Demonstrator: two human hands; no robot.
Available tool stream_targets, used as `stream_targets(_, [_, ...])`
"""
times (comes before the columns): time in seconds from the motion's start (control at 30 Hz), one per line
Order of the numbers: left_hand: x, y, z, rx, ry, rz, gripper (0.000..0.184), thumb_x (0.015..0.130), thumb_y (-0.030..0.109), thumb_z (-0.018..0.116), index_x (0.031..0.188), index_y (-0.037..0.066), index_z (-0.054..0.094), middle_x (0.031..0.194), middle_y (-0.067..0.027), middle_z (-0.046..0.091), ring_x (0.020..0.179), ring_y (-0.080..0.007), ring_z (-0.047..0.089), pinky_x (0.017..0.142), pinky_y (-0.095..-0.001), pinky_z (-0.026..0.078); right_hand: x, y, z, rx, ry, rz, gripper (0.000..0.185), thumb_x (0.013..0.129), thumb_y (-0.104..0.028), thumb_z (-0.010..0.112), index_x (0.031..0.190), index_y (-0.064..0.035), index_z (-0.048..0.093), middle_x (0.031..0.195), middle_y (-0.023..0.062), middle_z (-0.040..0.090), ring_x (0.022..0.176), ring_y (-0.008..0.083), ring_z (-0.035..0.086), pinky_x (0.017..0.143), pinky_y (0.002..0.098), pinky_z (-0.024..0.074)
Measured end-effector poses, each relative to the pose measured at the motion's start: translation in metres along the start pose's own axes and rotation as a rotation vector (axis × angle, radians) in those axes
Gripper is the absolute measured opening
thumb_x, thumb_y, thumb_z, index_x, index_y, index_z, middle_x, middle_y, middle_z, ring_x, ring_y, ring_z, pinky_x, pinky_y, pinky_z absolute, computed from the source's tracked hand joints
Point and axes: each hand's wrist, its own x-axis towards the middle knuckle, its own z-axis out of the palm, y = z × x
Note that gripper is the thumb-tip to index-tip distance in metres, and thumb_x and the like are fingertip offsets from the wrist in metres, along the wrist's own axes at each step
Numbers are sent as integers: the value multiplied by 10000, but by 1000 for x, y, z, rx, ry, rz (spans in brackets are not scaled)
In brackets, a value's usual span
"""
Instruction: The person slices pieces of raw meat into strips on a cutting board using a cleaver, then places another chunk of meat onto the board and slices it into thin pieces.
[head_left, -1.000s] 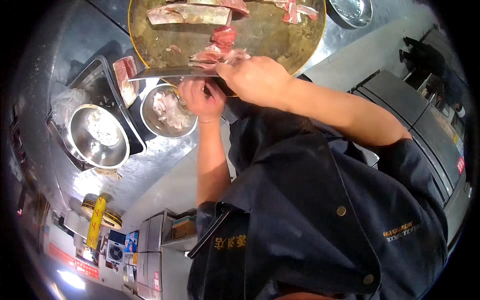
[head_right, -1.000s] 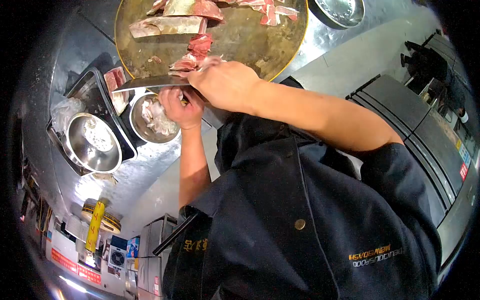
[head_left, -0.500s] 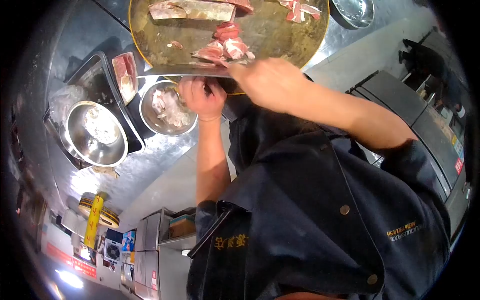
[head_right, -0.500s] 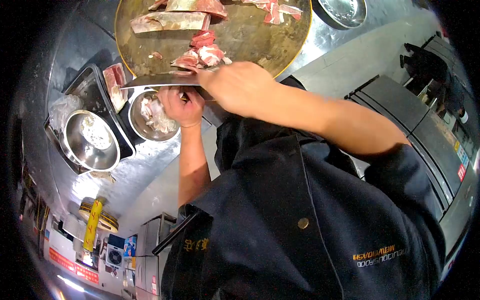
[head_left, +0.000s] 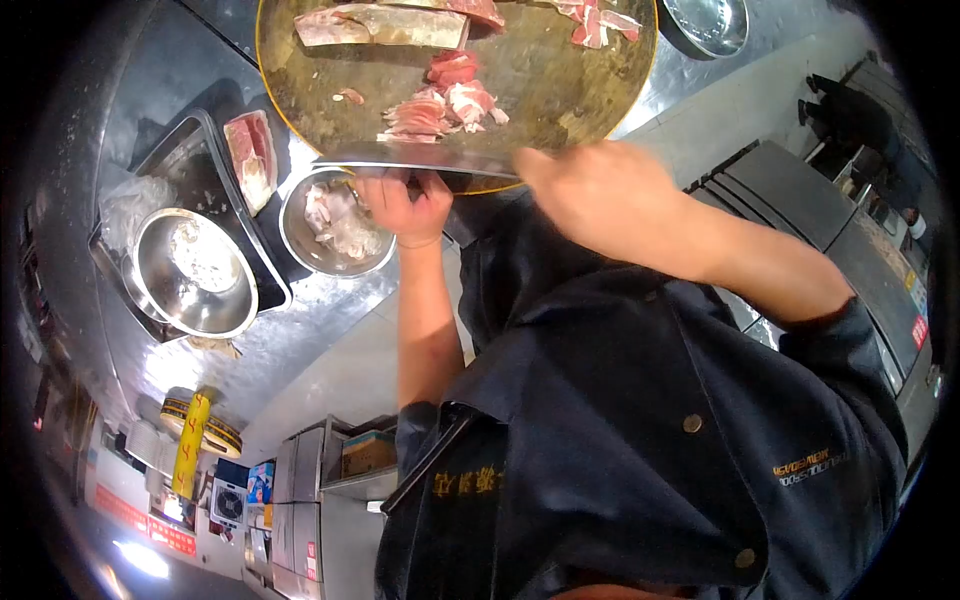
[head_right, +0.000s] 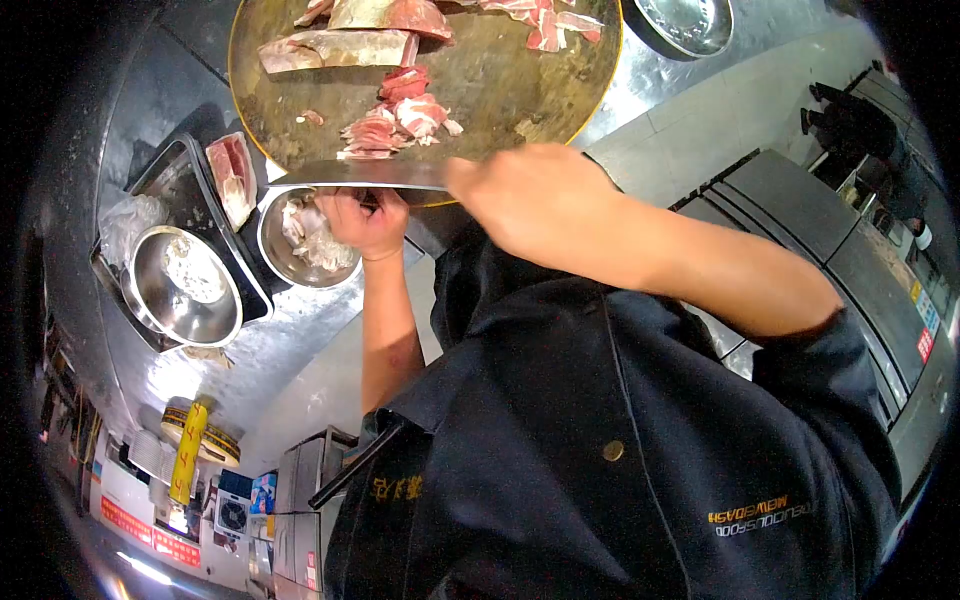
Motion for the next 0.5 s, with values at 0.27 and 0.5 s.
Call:
stream_targets(0.27, [-6,2,-7,-8,-52,-40,213,845,42,716,1056,12,720,1103,-176,726,992,-394,665,912,-492,518,52,0,43,75,166,-127,196,967,-158,574,1099,-13,571,696,194,691,676,409,731,598,515,582])
stream_targets(0.5, [-6,3,-2,53,-26,-46,250,864,90,741,1103,18,744,1125,-165,726,1022,-417,663,956,-515,510,-17,-3,-23,-51,-103,46,240,970,-141,539,1141,9,613,710,212,707,679,415,741,612,526,593])
